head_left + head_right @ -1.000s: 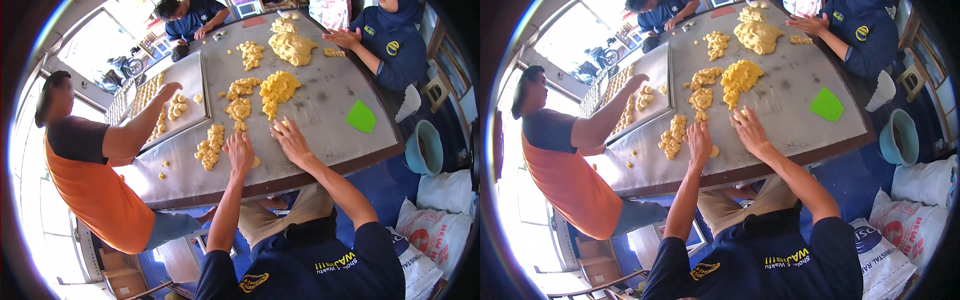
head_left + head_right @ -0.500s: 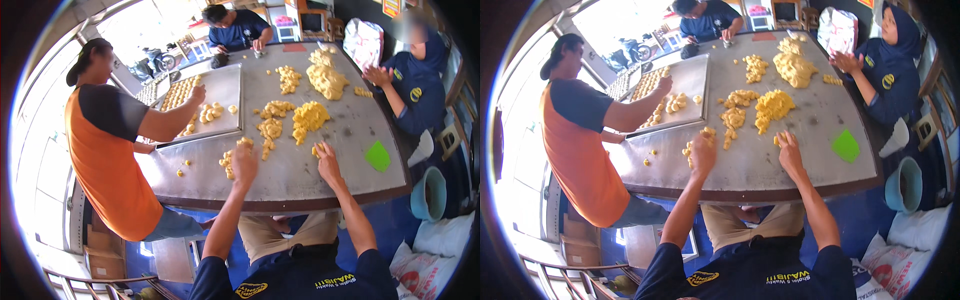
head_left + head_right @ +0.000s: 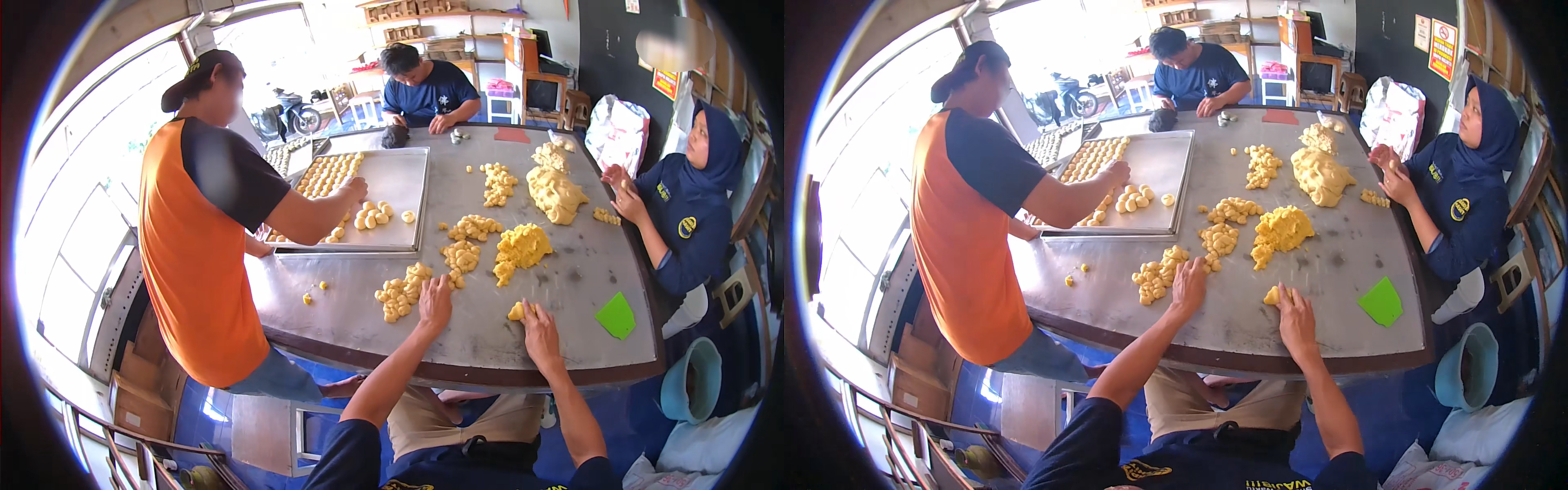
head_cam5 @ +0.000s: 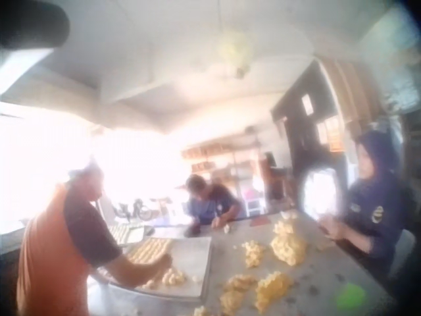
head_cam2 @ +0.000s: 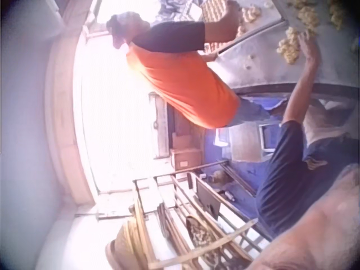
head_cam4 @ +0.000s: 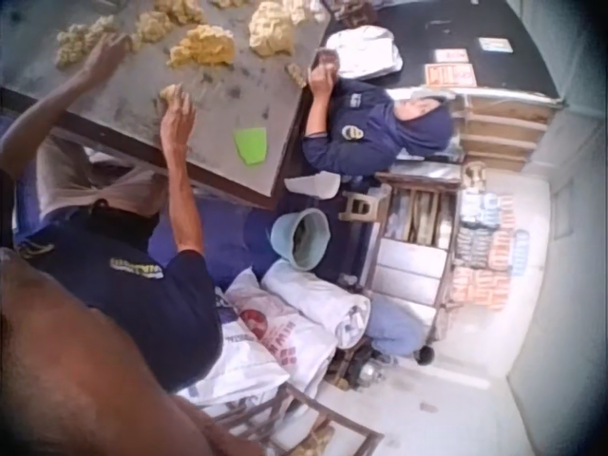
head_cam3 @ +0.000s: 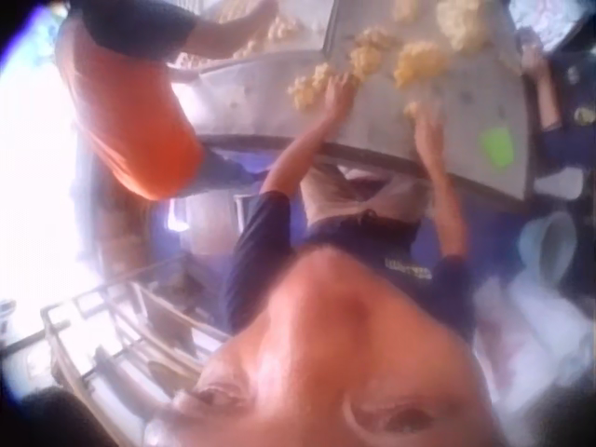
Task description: The person shapes and rolls pieces of dough into balls by hand on a metal table alongside coworkers.
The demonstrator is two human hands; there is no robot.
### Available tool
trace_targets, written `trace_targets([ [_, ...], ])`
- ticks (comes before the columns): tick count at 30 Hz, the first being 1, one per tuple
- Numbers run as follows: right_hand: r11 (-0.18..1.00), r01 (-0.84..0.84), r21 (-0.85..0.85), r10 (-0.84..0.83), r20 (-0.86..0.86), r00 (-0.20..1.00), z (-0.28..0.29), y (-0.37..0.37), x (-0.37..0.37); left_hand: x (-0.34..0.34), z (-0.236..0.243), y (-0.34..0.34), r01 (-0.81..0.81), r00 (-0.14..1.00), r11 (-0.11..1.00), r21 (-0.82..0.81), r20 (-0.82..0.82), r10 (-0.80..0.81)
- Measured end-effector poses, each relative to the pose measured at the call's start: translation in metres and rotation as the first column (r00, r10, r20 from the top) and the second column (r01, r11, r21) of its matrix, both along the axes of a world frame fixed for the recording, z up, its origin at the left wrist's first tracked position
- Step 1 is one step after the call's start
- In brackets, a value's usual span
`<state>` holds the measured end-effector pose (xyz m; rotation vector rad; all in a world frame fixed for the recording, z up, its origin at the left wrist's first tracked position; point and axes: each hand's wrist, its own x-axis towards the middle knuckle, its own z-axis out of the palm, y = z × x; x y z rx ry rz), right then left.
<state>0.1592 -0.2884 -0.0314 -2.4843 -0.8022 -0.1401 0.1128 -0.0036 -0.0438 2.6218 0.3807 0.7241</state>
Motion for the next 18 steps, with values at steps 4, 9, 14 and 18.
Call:
trace_targets([
  [4,0.987,-0.062,0.149,0.072,-0.063,0.995,0.006,-0.014,0.009,0.008,0.005,0.024,-0.156,0.987,0.966,-0.208,0.010,0.161],
  [9,0.992,0.057,0.111,-0.075,0.169,0.983,-0.009,-0.021,0.001,-0.004,-0.005,0.044,-0.065,0.929,0.536,-0.842,0.145,0.340],
  [14,0.996,0.033,0.081,-0.041,0.098,0.994,0.010,-0.019,0.015,0.000,-0.009,0.021,-0.114,0.965,0.866,-0.486,0.152,0.213],
  [18,0.999,0.012,0.047,-0.018,0.125,0.992,0.015,-0.011,0.028,0.016,-0.006,0.024,-0.133,0.979,0.830,-0.542,0.058,0.195],
])
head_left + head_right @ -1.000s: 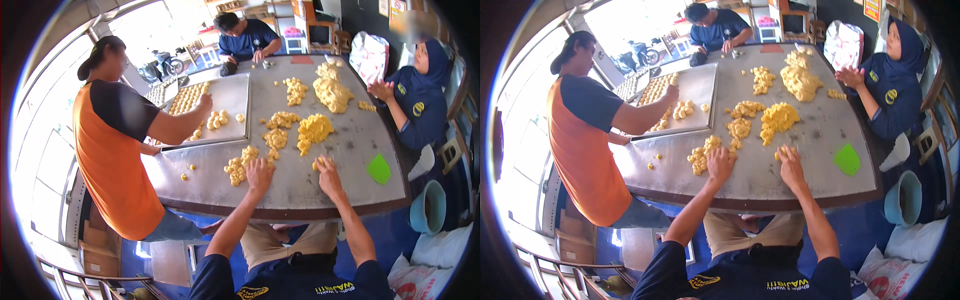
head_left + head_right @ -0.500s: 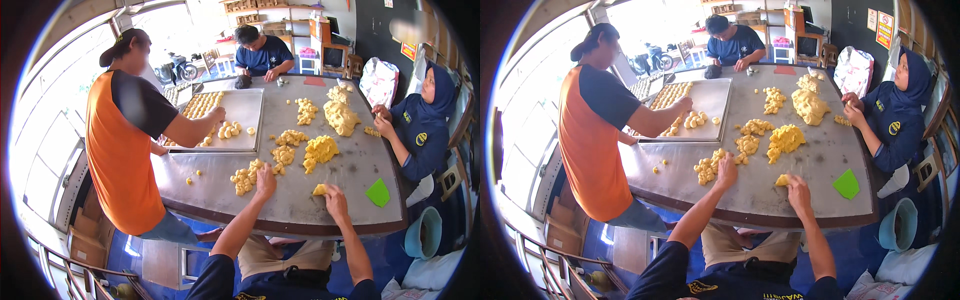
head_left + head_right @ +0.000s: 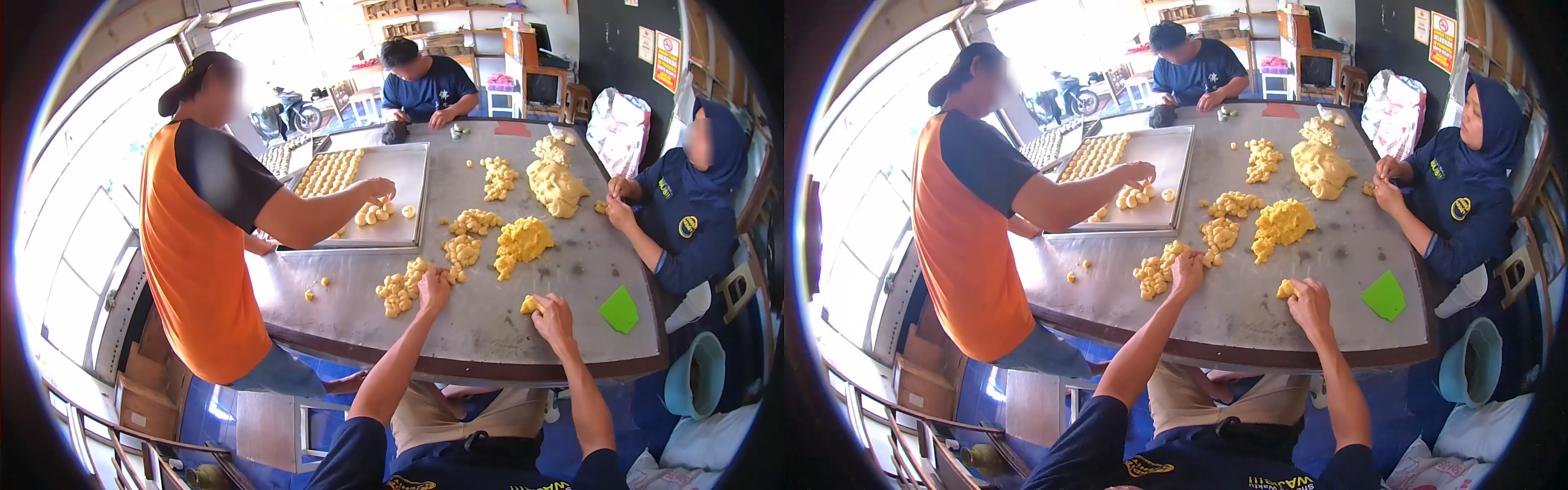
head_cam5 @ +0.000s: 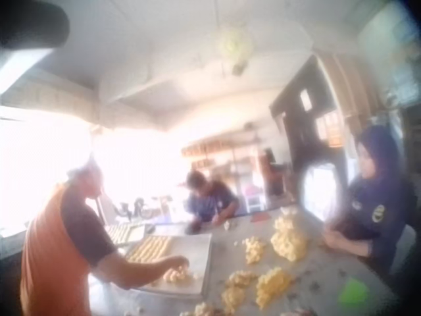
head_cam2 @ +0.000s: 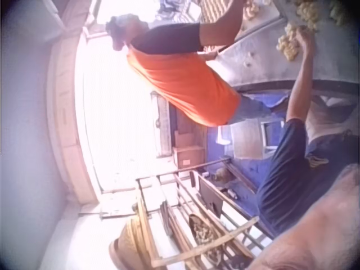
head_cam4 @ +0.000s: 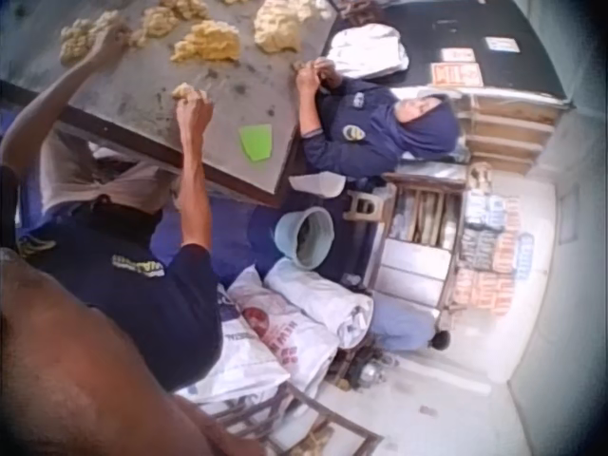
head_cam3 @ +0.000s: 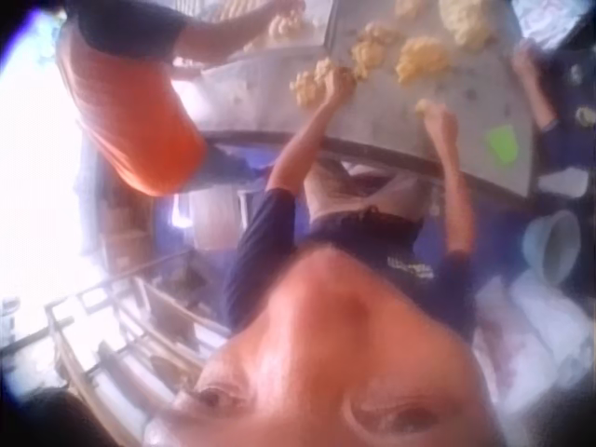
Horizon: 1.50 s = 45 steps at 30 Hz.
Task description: The person shapes and rolls pieces of dough into balls by hand on a metal table alongside coworkers.
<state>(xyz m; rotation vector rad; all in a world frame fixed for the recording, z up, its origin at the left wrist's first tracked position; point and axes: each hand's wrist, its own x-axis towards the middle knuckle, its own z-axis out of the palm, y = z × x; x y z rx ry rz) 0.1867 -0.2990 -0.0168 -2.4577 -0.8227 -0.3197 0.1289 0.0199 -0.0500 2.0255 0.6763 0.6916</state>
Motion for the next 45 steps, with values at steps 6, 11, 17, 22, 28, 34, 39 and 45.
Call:
trace_targets([
  [6,0.957,-0.016,-0.290,-0.010,-0.085,0.996,0.009,-0.021,0.024,0.011,0.014,-0.010,-0.041,0.998,0.999,-0.017,-0.056,0.040],
  [11,0.984,0.081,-0.161,-0.079,0.017,0.997,-0.026,-0.023,0.007,-0.003,-0.002,0.004,0.121,0.992,0.971,0.208,-0.053,-0.112],
  [17,0.997,0.067,0.030,-0.069,0.061,0.996,-0.036,-0.026,-0.013,-0.035,0.004,0.001,0.349,0.931,0.874,0.339,-0.232,-0.282],
  [22,0.984,0.052,0.172,-0.066,0.075,0.995,-0.027,-0.027,-0.017,-0.075,0.037,-0.040,0.379,0.920,0.792,0.478,-0.284,-0.269],
  [28,0.980,-0.014,-0.200,0.029,0.072,0.997,-0.023,-0.035,0.005,-0.104,0.048,-0.074,0.457,0.843,0.861,0.221,-0.416,-0.341],
  [34,0.995,0.092,-0.029,-0.093,-0.075,0.993,-0.026,-0.036,-0.001,-0.079,0.041,-0.083,0.379,0.924,0.591,0.712,-0.259,-0.281],
  [39,0.986,0.145,-0.076,-0.136,0.111,0.984,-0.023,-0.020,-0.034,-0.036,0.009,-0.071,0.288,0.956,0.608,0.740,-0.183,-0.230],
  [45,0.970,0.143,0.198,-0.120,-0.123,0.985,-0.019,-0.041,-0.015,-0.017,0.012,-0.061,0.440,0.878,0.555,0.706,-0.208,-0.431],
])
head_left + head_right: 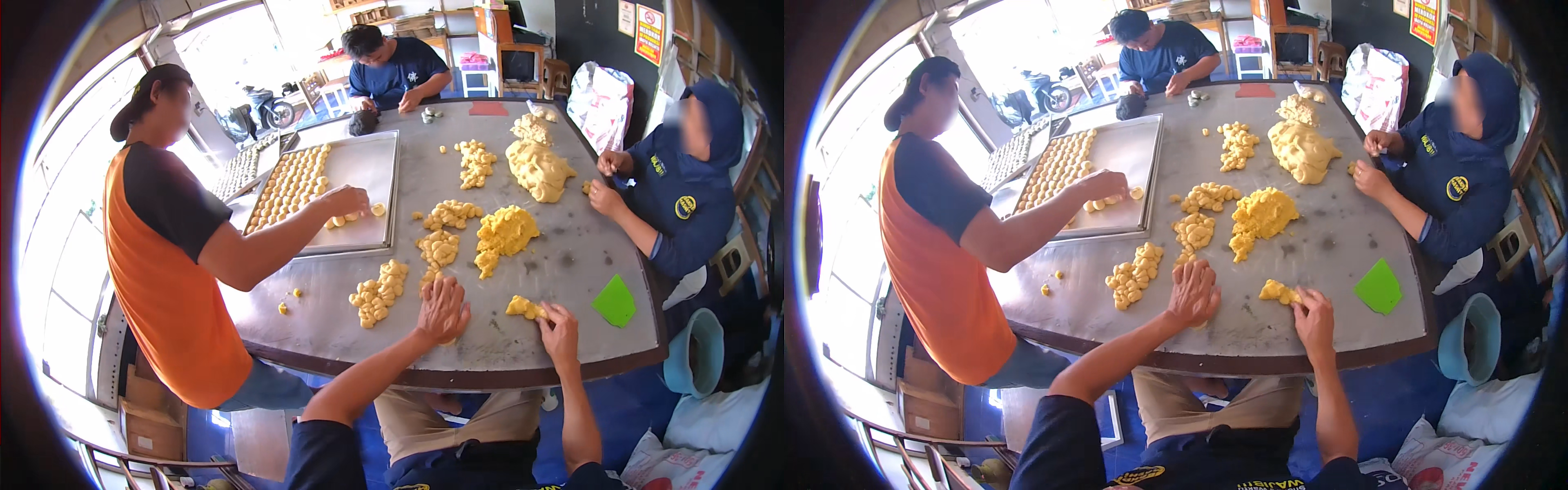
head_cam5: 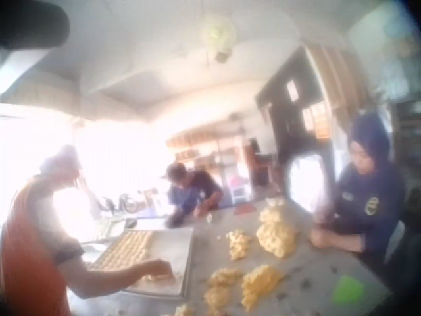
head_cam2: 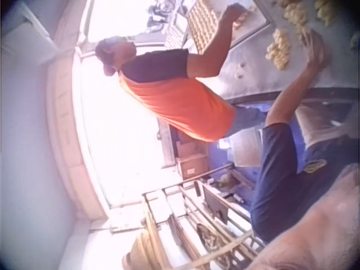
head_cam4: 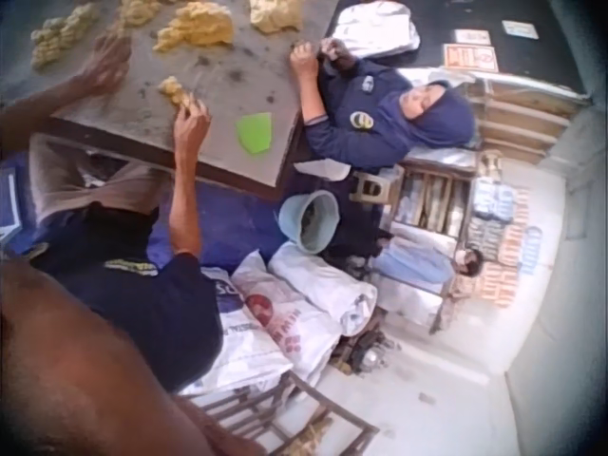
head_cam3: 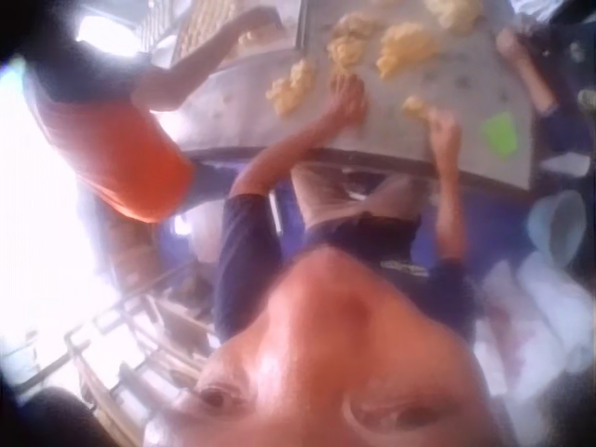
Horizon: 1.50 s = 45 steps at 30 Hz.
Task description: The person shapes and rolls pieces of dough into balls by hand on a metal table alongside coworkers.
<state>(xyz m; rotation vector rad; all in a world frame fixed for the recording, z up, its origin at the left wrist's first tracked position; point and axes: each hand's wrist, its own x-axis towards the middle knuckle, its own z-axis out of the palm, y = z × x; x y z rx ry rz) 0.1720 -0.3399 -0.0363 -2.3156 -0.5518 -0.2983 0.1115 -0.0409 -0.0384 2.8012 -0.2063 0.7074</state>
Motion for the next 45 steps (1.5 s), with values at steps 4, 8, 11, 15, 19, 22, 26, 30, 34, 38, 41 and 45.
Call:
trace_targets([
  [4,0.997,-0.047,-0.062,0.055,0.142,0.988,0.003,0.009,-0.003,0.004,0.003,-0.010,0.189,0.979,0.973,0.130,0.048,-0.197],
  [8,0.918,-0.144,-0.370,0.191,0.094,0.977,0.012,0.001,0.010,0.006,-0.001,-0.003,0.078,0.992,0.993,0.084,0.091,-0.085],
  [11,0.900,-0.133,-0.415,0.145,-0.001,0.989,0.030,0.000,0.009,-0.014,-0.017,-0.010,-0.095,0.995,0.969,0.227,0.062,0.083],
  [15,0.937,-0.038,-0.346,0.040,-0.003,0.999,-0.004,-0.009,0.004,-0.019,0.001,-0.033,-0.340,0.940,0.920,0.196,0.054,0.336],
  [19,0.882,0.072,-0.466,-0.020,0.116,0.993,-0.012,-0.002,-0.030,-0.049,-0.007,-0.025,-0.431,0.902,0.895,0.111,0.075,0.425],
  [22,0.945,-0.020,-0.327,0.069,0.140,0.988,-0.006,-0.004,-0.048,-0.078,-0.011,-0.030,-0.283,0.958,0.931,0.232,0.014,0.287],
  [26,0.964,-0.179,-0.195,0.164,-0.091,0.982,0.023,-0.017,-0.036,-0.087,-0.005,-0.030,-0.305,0.938,0.935,-0.179,-0.224,0.263],
  [30,0.995,-0.039,-0.091,0.039,-0.001,0.999,0.023,0.003,-0.039,-0.075,0.009,-0.044,-0.260,0.965,0.726,-0.637,-0.162,0.204],
  [34,0.921,-0.218,0.322,0.264,-0.106,0.959,0.058,0.058,-0.078,-0.059,0.005,-0.055,-0.237,0.971,0.401,-0.885,-0.205,0.122],
  [38,0.947,-0.181,0.264,0.179,0.030,0.983,0.043,0.088,-0.083,-0.061,0.020,-0.083,-0.203,0.979,0.406,-0.891,-0.198,0.056],
  [41,0.949,-0.174,0.262,0.214,-0.133,0.968,0.048,0.088,-0.076,-0.056,0.017,-0.064,-0.192,0.980,-0.032,-0.981,-0.190,-0.049],
  [45,0.926,-0.361,0.110,0.359,0.039,0.933,0.050,0.093,-0.080,-0.055,0.013,-0.047,-0.433,0.820,0.613,-0.661,-0.571,-0.035],
])
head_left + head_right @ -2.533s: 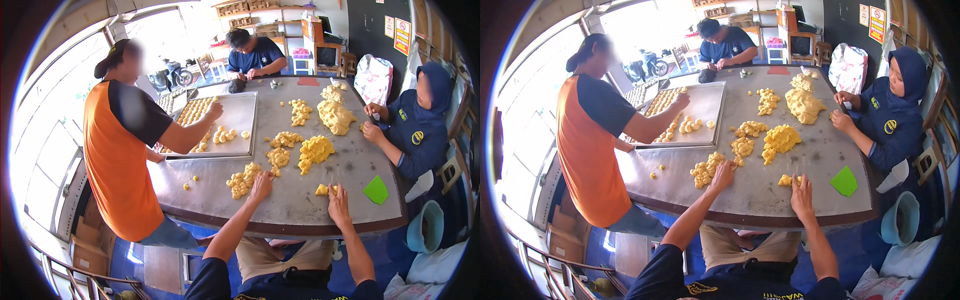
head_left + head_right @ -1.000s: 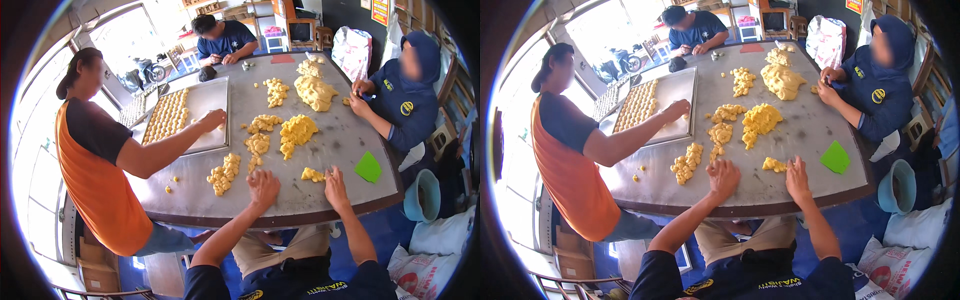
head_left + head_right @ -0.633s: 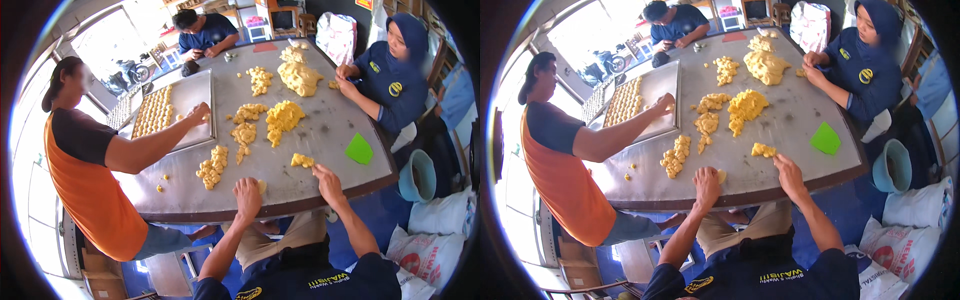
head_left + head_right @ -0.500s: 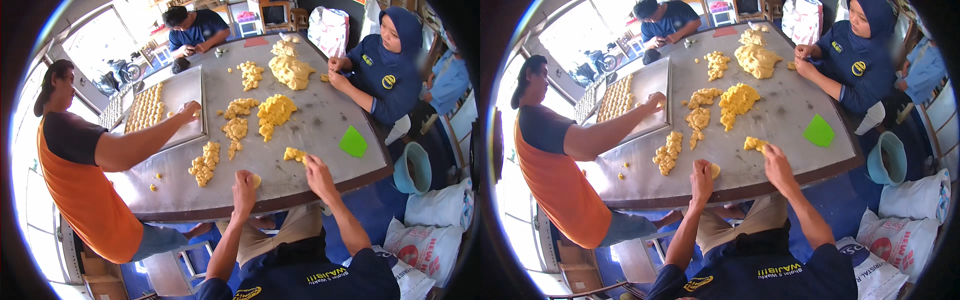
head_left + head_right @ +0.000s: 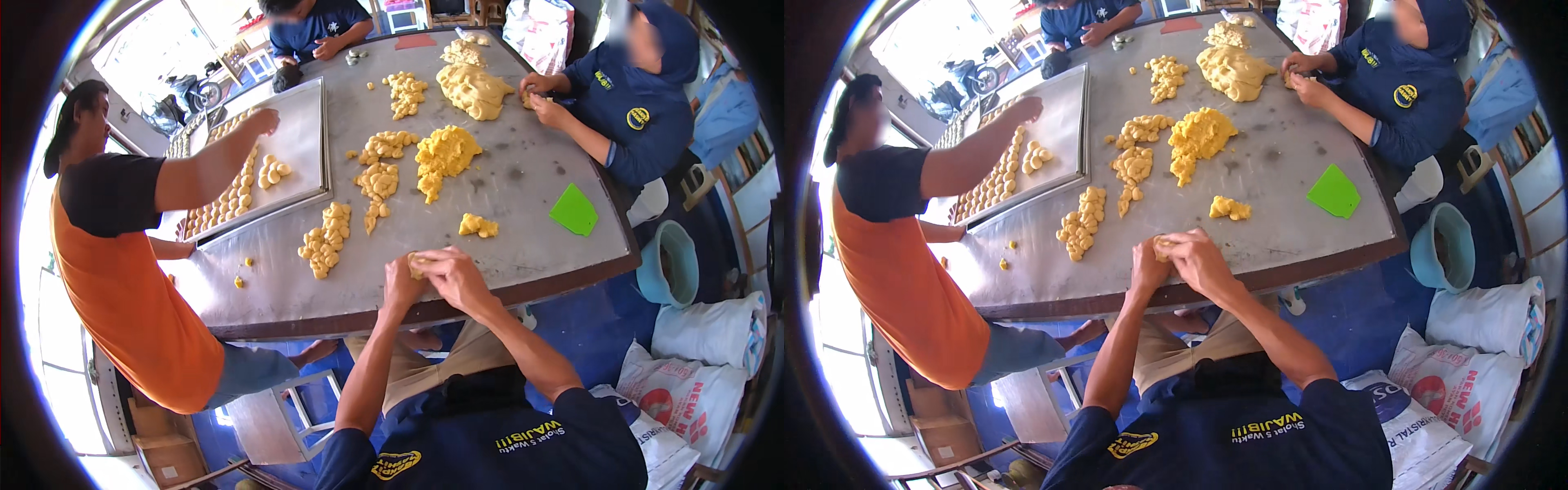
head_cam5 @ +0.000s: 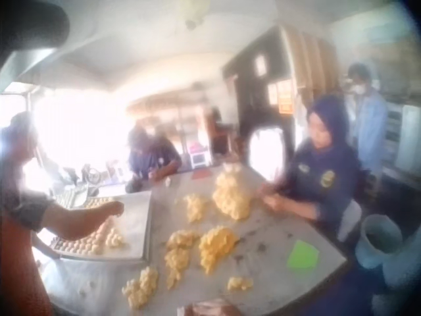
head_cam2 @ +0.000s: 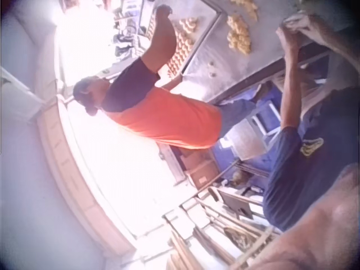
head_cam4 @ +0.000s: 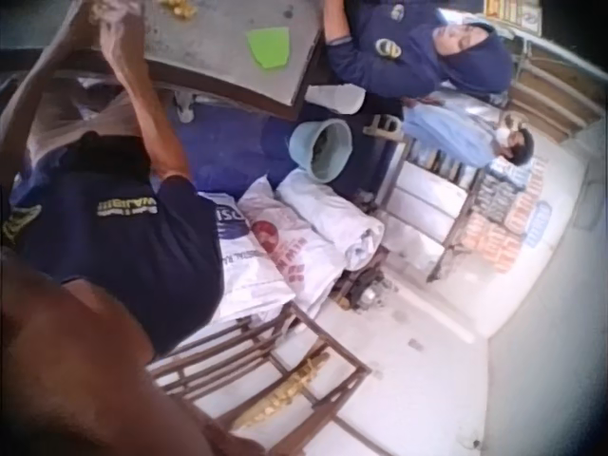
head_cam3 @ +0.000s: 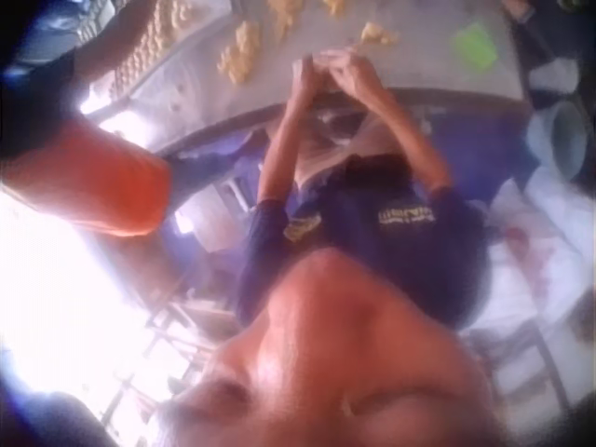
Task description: The person shapes and rolls pieces of dough into balls by hand on a metal table alongside coworkers.
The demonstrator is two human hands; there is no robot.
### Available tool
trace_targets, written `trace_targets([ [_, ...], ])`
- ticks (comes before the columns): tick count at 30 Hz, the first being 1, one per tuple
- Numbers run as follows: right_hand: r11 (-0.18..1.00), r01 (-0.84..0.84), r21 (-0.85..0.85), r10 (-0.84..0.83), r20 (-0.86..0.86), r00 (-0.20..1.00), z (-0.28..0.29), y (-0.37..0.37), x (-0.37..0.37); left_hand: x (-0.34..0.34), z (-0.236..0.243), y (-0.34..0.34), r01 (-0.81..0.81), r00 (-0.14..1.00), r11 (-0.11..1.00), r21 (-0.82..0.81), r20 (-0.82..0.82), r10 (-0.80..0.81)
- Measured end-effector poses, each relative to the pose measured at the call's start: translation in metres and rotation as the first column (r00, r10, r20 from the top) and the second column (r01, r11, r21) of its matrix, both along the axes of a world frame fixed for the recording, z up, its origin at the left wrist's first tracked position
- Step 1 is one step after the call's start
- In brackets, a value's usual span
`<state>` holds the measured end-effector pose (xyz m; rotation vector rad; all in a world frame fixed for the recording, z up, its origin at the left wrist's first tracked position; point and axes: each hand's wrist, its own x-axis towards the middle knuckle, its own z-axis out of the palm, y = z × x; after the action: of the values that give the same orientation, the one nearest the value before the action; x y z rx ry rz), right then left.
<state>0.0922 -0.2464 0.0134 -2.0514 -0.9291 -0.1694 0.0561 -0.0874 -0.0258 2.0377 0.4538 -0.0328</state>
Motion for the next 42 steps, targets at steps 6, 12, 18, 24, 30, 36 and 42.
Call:
trace_targets([
  [6,0.999,0.020,0.026,-0.012,-0.281,0.959,-0.004,0.014,-0.004,-0.007,-0.016,-0.010,-0.063,0.972,0.982,0.180,0.233,0.020],
  [12,0.995,-0.014,0.096,0.047,-0.357,0.933,0.002,0.016,-0.003,-0.014,-0.003,-0.005,-0.035,0.916,0.998,0.061,0.400,0.008],
  [18,0.967,0.069,0.247,0.100,-0.611,0.785,-0.018,0.010,0.029,-0.010,-0.017,-0.001,0.017,0.903,1.000,0.015,0.430,-0.022],
  [24,0.997,-0.076,-0.034,0.056,-0.410,0.911,-0.020,0.008,0.035,-0.011,-0.010,-0.005,0.083,0.875,0.973,0.216,0.452,-0.176],
  [30,0.896,0.312,-0.315,-0.294,0.106,0.950,-0.018,-0.048,0.086,-0.003,-0.005,0.009,0.006,0.949,0.932,-0.362,0.297,0.109],
  [36,0.953,0.245,-0.179,-0.203,0.224,0.953,-0.050,-0.072,0.046,-0.022,-0.012,0.025,0.064,0.907,0.766,-0.639,0.358,0.223],
  [42,0.929,0.369,-0.010,-0.369,0.006,0.929,-0.039,-0.066,0.082,-0.032,-0.024,0.044,0.163,0.882,0.946,-0.278,0.471,-0.014],
])
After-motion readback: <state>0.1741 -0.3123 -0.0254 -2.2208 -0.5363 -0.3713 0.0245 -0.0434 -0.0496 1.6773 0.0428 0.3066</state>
